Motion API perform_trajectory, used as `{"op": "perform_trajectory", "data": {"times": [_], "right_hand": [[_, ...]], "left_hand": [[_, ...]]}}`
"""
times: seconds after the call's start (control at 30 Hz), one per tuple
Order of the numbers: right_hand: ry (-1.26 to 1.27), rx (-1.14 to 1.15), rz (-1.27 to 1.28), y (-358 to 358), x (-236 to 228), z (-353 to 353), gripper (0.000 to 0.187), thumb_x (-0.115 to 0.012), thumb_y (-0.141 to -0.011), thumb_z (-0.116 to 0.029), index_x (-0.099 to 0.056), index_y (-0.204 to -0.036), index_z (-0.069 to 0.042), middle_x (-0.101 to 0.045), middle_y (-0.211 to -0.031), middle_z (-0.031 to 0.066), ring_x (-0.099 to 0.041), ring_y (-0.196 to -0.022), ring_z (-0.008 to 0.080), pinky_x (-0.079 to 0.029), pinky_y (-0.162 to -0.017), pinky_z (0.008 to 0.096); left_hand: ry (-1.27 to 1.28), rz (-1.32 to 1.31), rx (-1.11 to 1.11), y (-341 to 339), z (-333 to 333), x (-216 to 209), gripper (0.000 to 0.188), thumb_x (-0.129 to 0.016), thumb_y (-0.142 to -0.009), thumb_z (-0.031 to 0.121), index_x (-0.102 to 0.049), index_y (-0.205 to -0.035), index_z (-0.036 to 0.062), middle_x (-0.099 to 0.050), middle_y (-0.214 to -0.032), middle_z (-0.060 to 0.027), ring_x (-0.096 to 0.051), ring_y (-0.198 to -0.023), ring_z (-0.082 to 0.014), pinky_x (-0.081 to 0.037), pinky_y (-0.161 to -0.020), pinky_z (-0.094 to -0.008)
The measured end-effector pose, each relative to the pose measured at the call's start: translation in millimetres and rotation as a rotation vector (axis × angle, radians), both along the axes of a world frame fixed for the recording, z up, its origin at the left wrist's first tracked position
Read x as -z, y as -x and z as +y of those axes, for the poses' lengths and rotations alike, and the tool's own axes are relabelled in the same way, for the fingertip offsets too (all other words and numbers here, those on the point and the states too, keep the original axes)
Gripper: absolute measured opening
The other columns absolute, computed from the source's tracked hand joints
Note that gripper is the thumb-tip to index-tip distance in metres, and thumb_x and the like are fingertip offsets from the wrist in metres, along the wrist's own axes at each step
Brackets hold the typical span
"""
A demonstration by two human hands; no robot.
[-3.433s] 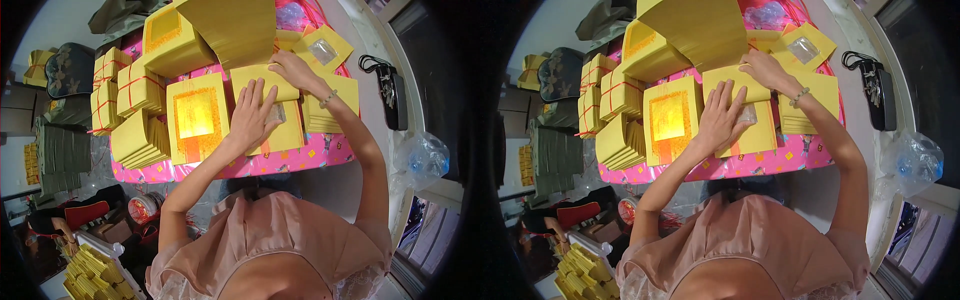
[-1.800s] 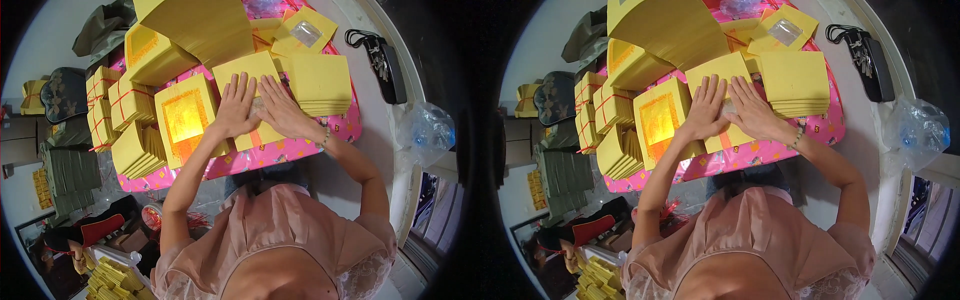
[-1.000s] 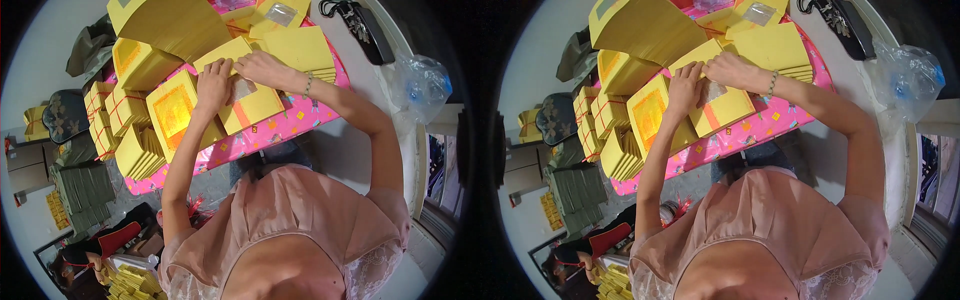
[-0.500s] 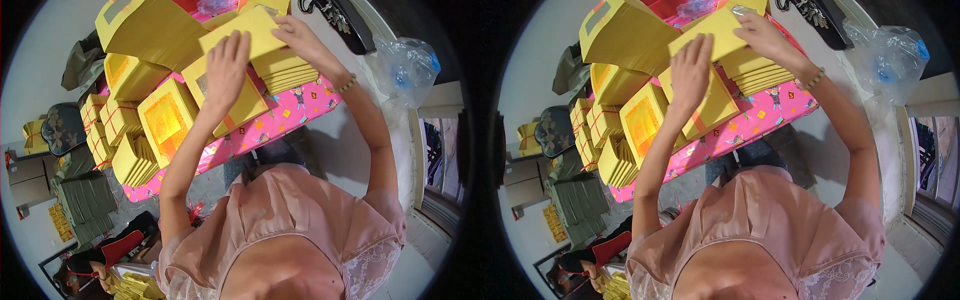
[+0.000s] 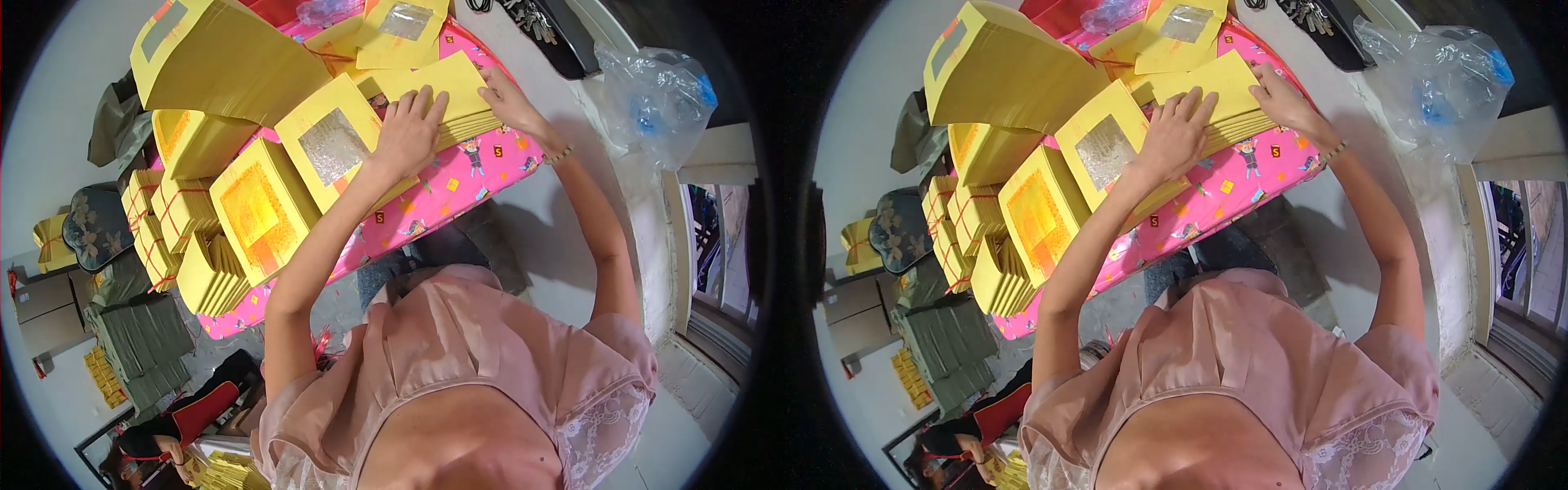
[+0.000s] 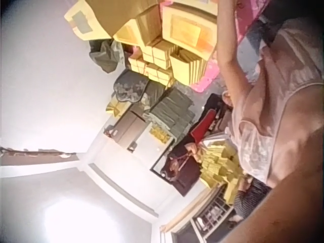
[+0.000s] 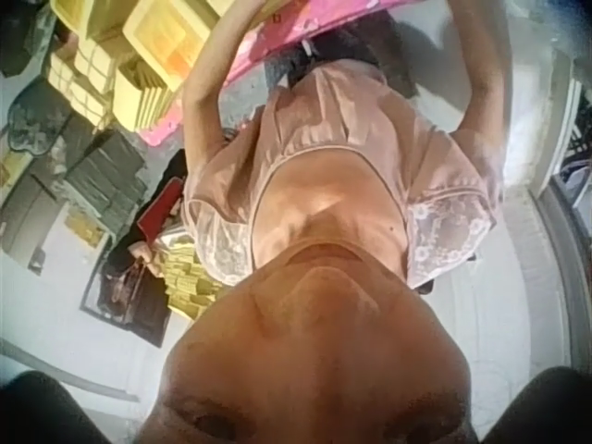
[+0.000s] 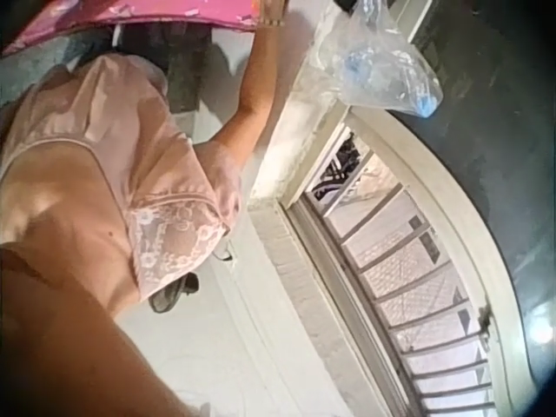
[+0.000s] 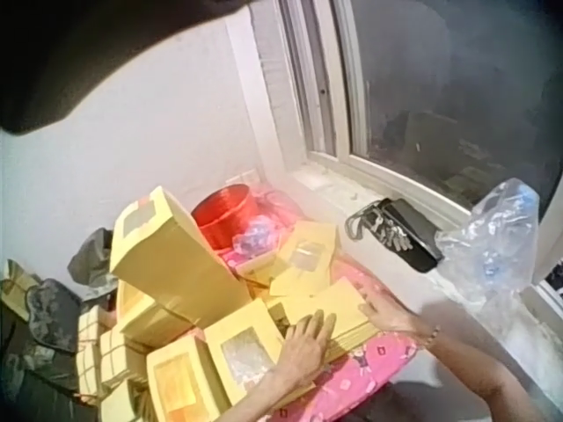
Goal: Counting and sorting sheets of yellow joss paper with gold and silver leaf.
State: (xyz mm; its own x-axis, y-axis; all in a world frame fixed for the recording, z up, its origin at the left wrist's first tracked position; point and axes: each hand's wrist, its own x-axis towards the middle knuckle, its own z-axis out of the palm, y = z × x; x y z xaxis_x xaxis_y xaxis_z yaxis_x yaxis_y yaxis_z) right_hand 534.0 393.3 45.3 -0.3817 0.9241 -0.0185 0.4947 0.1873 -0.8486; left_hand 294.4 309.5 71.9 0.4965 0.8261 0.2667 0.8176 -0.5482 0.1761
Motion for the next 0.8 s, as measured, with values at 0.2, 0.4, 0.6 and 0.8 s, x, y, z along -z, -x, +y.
{"op": "perform_trajectory", "data": {"times": [0.2,0.4,0.6,0.8], "right_hand": [[0.142,0.030,0.039,1.9,-11.9,-9.4,0.030,-0.048,-0.102,-0.013,-0.042,-0.127,0.002,-0.060,-0.119,0.0166,-0.062,-0.108,0.0261,-0.048,-0.093,0.0391],[0.068,0.028,0.028,-3.3,-3.5,-7.5,0.031,-0.049,-0.103,-0.016,-0.042,-0.128,0.000,-0.060,-0.118,0.0143,-0.061,-0.100,0.0185,-0.053,-0.081,0.0329],[0.078,0.136,0.162,-11.5,-5.1,-19.8,0.036,-0.056,-0.102,-0.021,-0.049,-0.131,-0.001,-0.063,-0.106,0.0082,-0.061,-0.093,0.0124,-0.052,-0.073,0.0286],[0.185,0.487,0.247,-32.1,36.3,-67.4,0.063,-0.065,-0.097,-0.029,-0.037,-0.151,-0.009,-0.056,-0.137,0.0156,-0.061,-0.114,0.0183,-0.048,-0.095,0.0293]], "left_hand": [[0.046,-0.022,-0.014,-7.1,-1.4,2.2,0.060,-0.059,-0.093,0.018,-0.041,-0.149,0.0107,-0.044,-0.145,-0.0197,-0.046,-0.126,-0.0392,-0.042,-0.100,-0.0510],[0.023,-0.059,-0.024,-9.3,-2.5,12.6,0.060,-0.059,-0.093,0.018,-0.040,-0.150,0.0133,-0.044,-0.146,-0.0190,-0.046,-0.126,-0.0398,-0.042,-0.101,-0.0514],[0.079,-0.041,-0.008,-4.4,1.3,12.4,0.059,-0.056,-0.096,0.021,-0.037,-0.152,0.0136,-0.043,-0.147,-0.0191,-0.044,-0.128,-0.0417,-0.042,-0.103,-0.0517],[0.172,0.028,-0.025,-3.6,3.5,9.6,0.061,-0.057,-0.095,0.023,-0.037,-0.152,0.0120,-0.039,-0.150,-0.0176,-0.042,-0.132,-0.0415,-0.039,-0.109,-0.0514]]}}
